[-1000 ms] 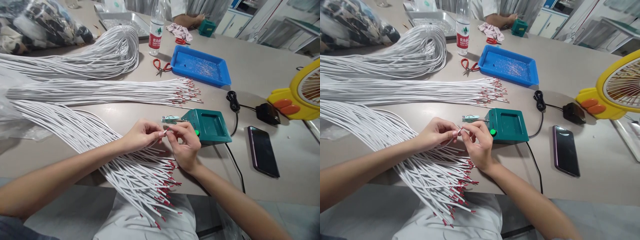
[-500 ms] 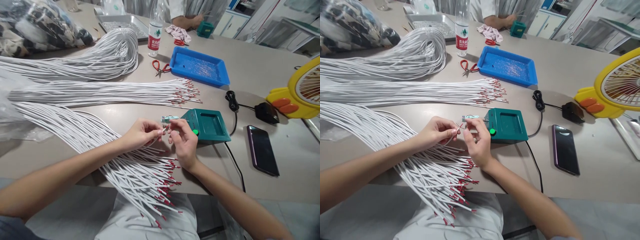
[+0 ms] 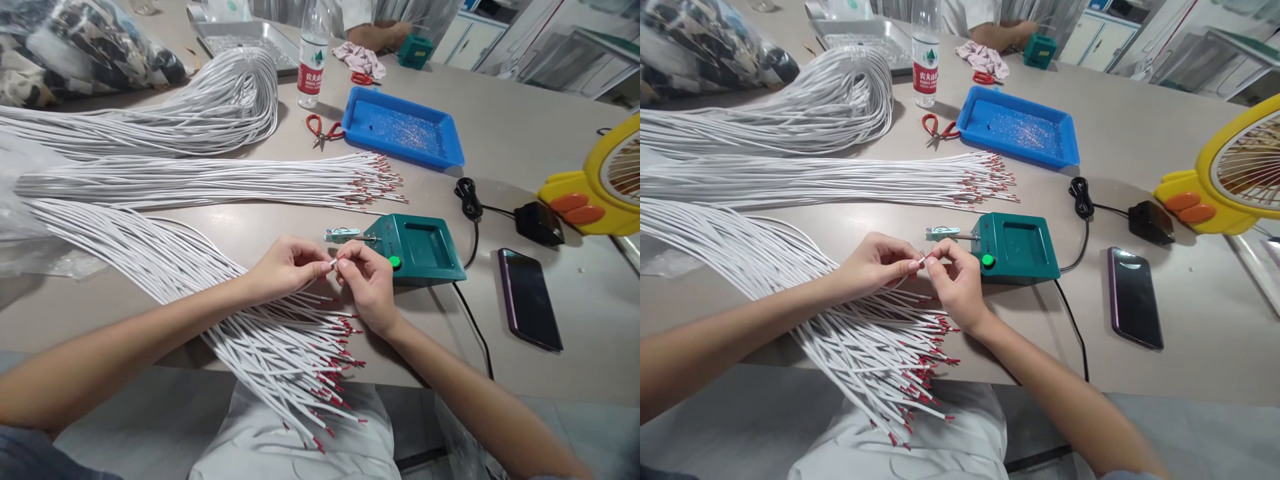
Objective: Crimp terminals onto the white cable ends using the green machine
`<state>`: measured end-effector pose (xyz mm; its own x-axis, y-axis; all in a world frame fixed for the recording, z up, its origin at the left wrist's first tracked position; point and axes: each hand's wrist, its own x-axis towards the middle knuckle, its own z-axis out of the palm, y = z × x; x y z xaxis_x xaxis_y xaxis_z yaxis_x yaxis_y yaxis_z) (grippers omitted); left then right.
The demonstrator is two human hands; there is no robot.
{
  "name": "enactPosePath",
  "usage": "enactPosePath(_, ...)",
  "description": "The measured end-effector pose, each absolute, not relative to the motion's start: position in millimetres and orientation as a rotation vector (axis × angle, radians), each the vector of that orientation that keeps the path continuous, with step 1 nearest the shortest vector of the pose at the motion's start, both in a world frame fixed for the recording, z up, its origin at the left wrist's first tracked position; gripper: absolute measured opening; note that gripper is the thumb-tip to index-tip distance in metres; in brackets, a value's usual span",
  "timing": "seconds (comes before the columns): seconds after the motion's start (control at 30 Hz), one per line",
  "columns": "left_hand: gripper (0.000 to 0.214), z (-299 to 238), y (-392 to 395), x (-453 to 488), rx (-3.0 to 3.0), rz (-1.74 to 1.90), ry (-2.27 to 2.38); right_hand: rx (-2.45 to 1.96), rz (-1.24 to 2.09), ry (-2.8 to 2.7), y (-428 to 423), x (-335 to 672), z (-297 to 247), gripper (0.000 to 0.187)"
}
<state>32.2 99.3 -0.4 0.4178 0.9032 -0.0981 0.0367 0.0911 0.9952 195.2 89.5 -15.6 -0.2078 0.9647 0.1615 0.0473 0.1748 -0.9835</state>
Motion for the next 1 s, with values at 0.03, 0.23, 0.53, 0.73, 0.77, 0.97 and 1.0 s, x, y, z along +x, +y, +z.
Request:
enactPosePath(0.03, 0.030, -0.6, 99.4, 32.1, 1.312, 0.820, 0.943, -1.019, 1.191, -1.497, 89.4, 195.5, -16.4, 0.015)
enactPosePath(0.23, 0.036, -1.0, 100.6, 30.9, 1.196, 0.843, 0.915, -1.033, 1.184, -1.451, 87.6, 197.0, -20.8, 0.014)
enactPosePath(0.53, 0.029, -1.9, 98.9, 30.2, 1.401, 0.810, 0.926, -0.969, 1.135, -1.511, 88.5, 196.2, -17.7, 0.009)
enactPosePath(0.73, 0.027, -2.3, 99.6, 31.1, 1.423, 0.801, 0.862, -0.951, 1.074, -1.528, 87.9, 196.7, -18.2, 0.007)
enactPosePath(0.77, 0.027, -2.3, 99.9, 30.9, 1.408, 0.794, 0.852, -0.959, 1.069, -1.525, 87.6, 196.7, -18.4, 0.005)
enactPosePath(0.97, 0.033, -5.0, 101.3, 27.3, 1.332, 0.680, 0.786, -0.932, 1.012, -1.507, 85.8, 195.8, -20.0, 0.032)
enactPosePath(1.0, 0.033, -5.8, 101.5, 26.6, 1.324, 0.673, 0.780, -0.922, 0.996, -1.517, 85.8, 195.7, -20.1, 0.032)
